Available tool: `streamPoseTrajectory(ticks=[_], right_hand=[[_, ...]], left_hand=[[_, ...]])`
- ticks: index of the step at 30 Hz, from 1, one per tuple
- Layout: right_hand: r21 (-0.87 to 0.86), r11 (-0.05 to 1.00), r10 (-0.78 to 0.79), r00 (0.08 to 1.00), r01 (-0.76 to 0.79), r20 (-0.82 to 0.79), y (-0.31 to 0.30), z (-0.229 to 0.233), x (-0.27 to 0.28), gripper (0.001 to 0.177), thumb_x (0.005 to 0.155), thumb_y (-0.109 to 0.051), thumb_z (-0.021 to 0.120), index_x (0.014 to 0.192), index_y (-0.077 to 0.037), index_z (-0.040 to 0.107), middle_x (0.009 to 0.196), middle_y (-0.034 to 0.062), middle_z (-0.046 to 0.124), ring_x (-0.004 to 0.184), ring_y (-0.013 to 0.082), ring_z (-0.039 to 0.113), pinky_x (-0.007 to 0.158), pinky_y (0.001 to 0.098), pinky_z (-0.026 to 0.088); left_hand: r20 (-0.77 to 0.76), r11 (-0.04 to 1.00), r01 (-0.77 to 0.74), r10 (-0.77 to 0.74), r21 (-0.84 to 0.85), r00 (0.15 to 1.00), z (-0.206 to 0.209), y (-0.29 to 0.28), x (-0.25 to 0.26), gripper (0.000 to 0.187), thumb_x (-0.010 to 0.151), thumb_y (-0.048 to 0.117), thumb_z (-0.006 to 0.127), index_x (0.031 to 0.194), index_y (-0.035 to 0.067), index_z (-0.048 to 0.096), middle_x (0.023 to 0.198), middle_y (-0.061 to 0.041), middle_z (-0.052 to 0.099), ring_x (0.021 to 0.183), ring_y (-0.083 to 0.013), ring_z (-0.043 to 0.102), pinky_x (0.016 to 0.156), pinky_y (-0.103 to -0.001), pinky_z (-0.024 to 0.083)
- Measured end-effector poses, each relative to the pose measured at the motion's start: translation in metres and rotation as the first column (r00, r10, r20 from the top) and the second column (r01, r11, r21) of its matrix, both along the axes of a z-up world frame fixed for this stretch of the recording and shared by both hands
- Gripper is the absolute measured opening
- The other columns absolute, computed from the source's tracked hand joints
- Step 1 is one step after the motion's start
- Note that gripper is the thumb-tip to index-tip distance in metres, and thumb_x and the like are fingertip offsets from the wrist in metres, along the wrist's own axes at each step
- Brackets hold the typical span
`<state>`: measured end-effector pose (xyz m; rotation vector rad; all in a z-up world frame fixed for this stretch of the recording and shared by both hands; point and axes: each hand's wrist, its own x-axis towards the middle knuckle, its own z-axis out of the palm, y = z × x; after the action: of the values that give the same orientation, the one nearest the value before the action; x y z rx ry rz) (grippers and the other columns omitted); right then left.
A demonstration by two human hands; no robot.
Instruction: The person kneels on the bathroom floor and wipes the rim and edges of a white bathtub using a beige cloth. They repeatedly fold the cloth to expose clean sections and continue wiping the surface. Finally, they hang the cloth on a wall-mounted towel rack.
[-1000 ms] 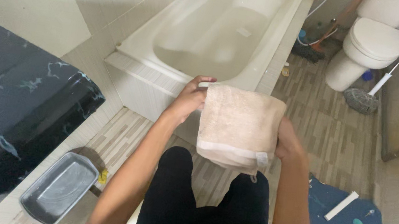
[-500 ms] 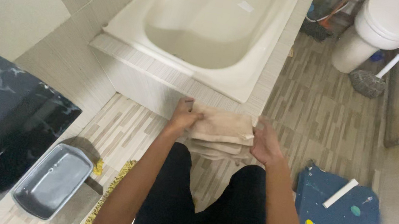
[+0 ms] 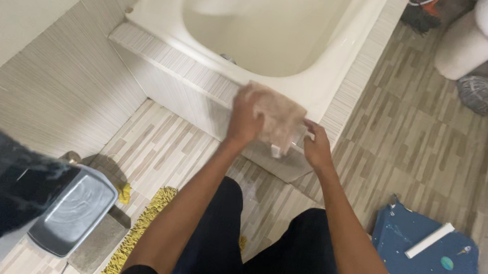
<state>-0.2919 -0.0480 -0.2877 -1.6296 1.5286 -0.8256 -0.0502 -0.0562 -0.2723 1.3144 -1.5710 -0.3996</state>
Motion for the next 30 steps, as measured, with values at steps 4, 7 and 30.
streamPoseTrajectory(ticks=[4,7,30], right_hand=[[-0.216,0.974,-0.058,0.84,-0.071,-0.539,-0.003,-0.019,-0.001,0.059,0.093,-0.016,0.061,0.151,-0.017,0.05,0.158,0.0061,0.047,0.152,0.0259,0.039,0.129,0.0425,0.033],[-0.309,0.933,-0.044,0.793,-0.185,-0.608,-0.012,-0.006,-0.001,0.067,0.093,-0.028,0.063,0.154,-0.008,0.041,0.161,0.0104,0.039,0.153,0.0292,0.029,0.127,0.048,0.024],[-0.343,0.927,-0.06,0.846,-0.149,-0.53,-0.022,0.005,0.013,0.049,0.105,-0.026,0.052,0.151,-0.011,0.047,0.16,0.0077,0.043,0.153,0.0293,0.031,0.126,0.0511,0.022]], left_hand=[[0.235,0.945,0.17,-0.239,0.281,0.942,-0.042,0.0,-0.015,0.062,0.084,0.019,0.074,0.144,0.021,0.058,0.155,-0.02,0.044,0.151,-0.0436,0.034,0.125,-0.051,0.027],[0.389,0.928,0.094,-0.241,0.361,0.889,-0.042,0.009,-0.023,0.067,0.085,0.035,0.072,0.149,0.029,0.053,0.164,-0.019,0.03,0.153,-0.0452,0.02,0.123,-0.06,0.016],[0.541,0.987,-0.148,0.093,0.059,0.836,-0.005,-0.1,-0.075,0.064,0.096,0.053,0.058,0.145,0.012,0.058,0.151,-0.02,0.049,0.147,-0.0483,0.032,0.12,-0.072,0.009]])
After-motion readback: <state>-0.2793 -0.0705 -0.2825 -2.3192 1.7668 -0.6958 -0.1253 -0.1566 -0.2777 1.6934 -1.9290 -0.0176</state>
